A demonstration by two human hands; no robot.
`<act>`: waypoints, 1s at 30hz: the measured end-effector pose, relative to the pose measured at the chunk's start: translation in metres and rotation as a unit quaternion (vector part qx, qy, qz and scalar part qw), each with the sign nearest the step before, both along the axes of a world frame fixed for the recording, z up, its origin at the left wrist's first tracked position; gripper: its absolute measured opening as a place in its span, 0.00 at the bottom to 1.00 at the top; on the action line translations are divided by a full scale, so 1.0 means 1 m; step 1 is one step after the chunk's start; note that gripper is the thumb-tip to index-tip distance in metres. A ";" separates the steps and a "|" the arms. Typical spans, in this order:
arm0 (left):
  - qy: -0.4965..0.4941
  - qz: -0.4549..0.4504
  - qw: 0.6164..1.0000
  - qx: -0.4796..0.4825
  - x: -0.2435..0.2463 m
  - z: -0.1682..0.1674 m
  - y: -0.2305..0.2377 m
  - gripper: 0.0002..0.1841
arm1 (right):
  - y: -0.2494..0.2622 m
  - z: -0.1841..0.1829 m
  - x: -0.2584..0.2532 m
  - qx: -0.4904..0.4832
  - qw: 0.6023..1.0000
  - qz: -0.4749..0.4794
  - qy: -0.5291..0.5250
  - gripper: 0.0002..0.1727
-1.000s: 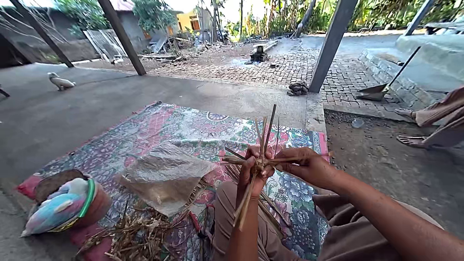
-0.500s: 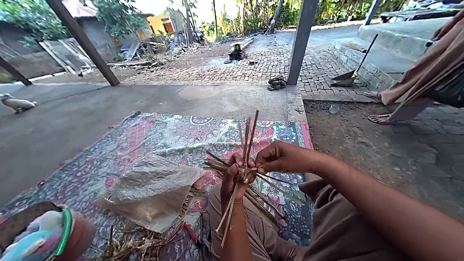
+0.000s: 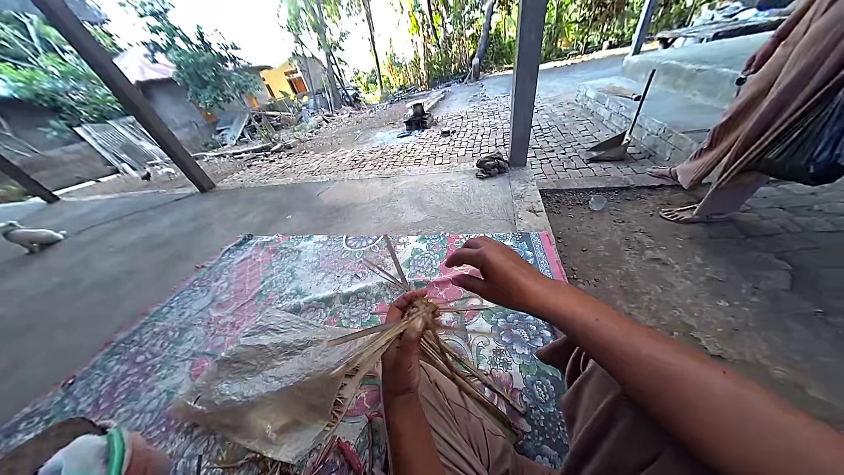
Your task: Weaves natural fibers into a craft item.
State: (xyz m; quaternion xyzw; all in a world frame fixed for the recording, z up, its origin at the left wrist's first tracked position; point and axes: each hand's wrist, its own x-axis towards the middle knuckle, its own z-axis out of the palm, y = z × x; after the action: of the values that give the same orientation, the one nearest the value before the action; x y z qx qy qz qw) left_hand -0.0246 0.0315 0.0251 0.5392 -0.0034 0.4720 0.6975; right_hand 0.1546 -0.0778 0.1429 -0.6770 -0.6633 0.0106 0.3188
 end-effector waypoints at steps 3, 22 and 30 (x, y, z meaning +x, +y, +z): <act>0.076 0.064 0.994 0.048 0.011 -0.002 -0.006 0.31 | -0.001 0.000 -0.005 -0.041 0.996 0.064 0.050 0.21; 0.090 0.038 0.989 0.112 -0.042 -0.012 0.029 0.19 | 0.005 0.014 -0.028 -0.018 0.932 0.175 0.317 0.05; -0.146 -0.200 0.968 -0.038 -0.003 -0.007 -0.016 0.24 | 0.009 0.001 -0.039 -0.003 0.928 0.222 0.299 0.05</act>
State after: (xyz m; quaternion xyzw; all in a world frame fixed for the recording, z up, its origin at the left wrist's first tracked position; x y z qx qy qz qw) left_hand -0.0278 0.0158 0.0178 0.4261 -0.1950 0.3962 0.7896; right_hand 0.1153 -0.0685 0.1441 -0.4791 -0.6703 0.2846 0.4900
